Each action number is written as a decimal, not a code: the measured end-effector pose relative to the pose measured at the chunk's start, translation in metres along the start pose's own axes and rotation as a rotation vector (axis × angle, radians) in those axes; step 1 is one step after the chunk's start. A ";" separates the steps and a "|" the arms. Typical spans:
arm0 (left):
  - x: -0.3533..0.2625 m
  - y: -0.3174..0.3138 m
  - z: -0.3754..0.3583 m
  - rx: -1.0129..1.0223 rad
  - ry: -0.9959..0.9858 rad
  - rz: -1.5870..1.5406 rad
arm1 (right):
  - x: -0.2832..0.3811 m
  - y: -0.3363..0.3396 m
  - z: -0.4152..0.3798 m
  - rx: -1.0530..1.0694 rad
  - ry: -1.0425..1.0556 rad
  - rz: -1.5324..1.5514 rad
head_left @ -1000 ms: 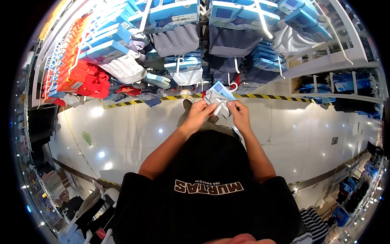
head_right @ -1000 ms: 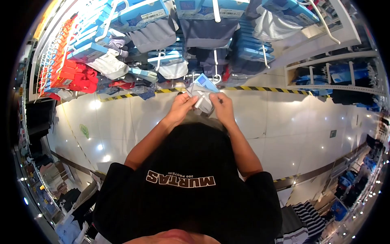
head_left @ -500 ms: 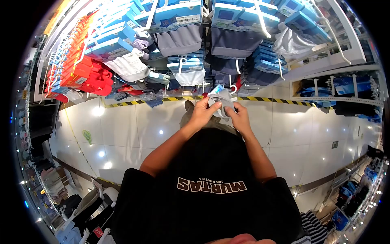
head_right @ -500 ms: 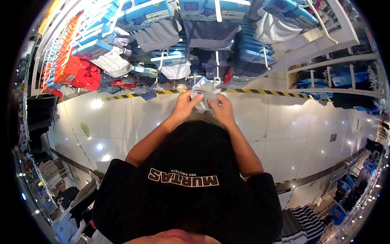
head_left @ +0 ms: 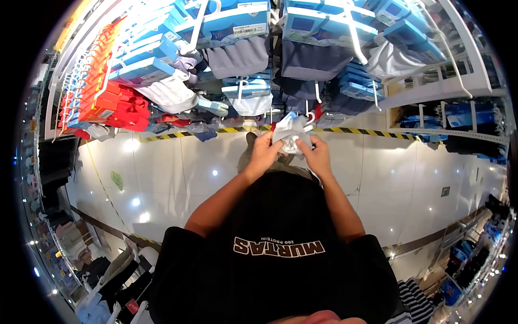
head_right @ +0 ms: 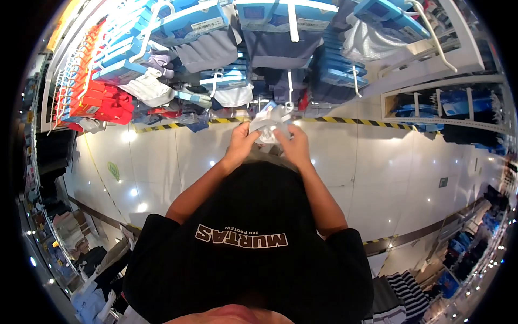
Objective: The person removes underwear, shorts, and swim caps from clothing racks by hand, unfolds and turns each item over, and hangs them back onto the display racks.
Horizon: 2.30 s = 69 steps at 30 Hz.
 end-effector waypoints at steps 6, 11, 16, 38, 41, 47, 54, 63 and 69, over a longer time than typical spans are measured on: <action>0.010 0.008 0.000 -0.037 0.082 0.044 | 0.010 0.010 0.010 -0.067 0.035 0.104; 0.021 0.018 0.011 -0.057 0.053 0.077 | 0.023 0.035 0.014 -0.151 0.169 0.012; 0.034 0.034 0.011 -0.009 0.134 0.233 | 0.034 0.076 0.026 -0.308 0.374 0.021; 0.044 0.038 -0.006 -0.009 0.131 0.199 | 0.010 0.065 0.113 -0.276 0.176 0.124; 0.046 0.041 -0.005 -0.008 0.127 0.191 | -0.019 0.089 0.092 -0.452 0.155 0.016; 0.056 0.042 0.000 0.020 0.134 0.215 | -0.045 0.160 0.078 -0.780 0.099 -0.033; 0.050 0.027 0.000 0.070 0.093 0.239 | -0.030 0.159 0.103 -0.652 0.124 0.050; 0.053 0.037 -0.005 0.089 0.179 0.329 | -0.010 0.166 0.051 -0.493 0.126 0.144; 0.037 0.006 -0.006 0.249 0.125 0.244 | 0.015 0.191 -0.005 -0.313 0.063 0.261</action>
Point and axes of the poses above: each hand's wrist, its own z-axis towards the middle knuckle, its own y-axis out of the back of the hand, x = y × z, the point moved 4 cm from there along z, towards the middle knuckle, and after that the axes turned 11 degrees about -z, right-handed, at the moved point
